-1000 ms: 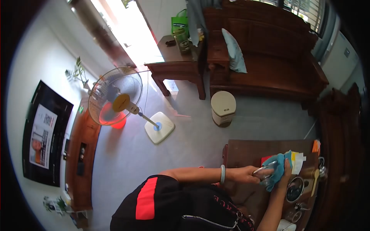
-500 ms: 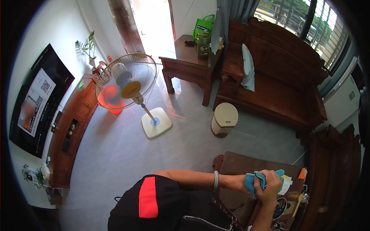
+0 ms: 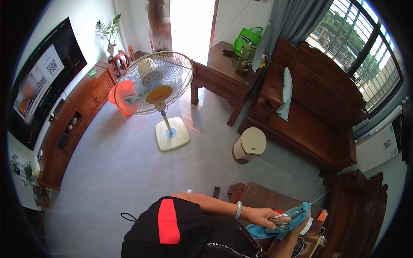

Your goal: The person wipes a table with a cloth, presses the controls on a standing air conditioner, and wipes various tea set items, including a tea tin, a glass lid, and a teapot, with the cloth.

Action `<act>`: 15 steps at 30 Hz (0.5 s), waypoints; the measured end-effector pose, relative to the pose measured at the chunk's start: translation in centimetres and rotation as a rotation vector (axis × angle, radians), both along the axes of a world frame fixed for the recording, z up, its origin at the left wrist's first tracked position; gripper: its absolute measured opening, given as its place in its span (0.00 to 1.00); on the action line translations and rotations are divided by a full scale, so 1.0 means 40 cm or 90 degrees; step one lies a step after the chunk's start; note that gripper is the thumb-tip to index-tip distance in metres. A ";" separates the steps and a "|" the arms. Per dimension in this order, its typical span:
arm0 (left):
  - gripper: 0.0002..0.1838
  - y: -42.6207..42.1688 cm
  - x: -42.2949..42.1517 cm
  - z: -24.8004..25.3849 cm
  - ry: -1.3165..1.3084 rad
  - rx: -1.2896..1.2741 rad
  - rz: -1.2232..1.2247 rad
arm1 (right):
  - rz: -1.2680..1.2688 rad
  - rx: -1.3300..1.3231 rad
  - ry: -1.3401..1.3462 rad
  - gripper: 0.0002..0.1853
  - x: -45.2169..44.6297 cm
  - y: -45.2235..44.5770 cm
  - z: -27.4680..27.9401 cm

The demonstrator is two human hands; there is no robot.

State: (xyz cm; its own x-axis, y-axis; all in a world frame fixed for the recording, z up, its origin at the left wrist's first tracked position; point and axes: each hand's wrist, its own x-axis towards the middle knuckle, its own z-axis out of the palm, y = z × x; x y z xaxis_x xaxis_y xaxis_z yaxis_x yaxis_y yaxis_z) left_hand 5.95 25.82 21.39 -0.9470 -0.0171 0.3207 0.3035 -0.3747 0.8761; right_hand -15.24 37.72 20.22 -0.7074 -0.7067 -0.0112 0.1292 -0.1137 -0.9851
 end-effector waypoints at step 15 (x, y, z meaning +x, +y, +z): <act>0.24 -0.091 0.081 -0.019 -0.052 -0.065 0.093 | 0.142 0.058 0.683 0.16 0.242 -0.189 0.275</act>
State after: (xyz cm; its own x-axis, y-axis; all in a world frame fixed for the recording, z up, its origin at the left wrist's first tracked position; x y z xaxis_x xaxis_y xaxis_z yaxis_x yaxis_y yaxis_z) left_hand 9.19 22.17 20.65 -0.9599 -0.1280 0.2495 0.2741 -0.2404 0.9312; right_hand -5.55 30.15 31.22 -0.2370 -0.8477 0.4746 -0.7906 -0.1157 -0.6013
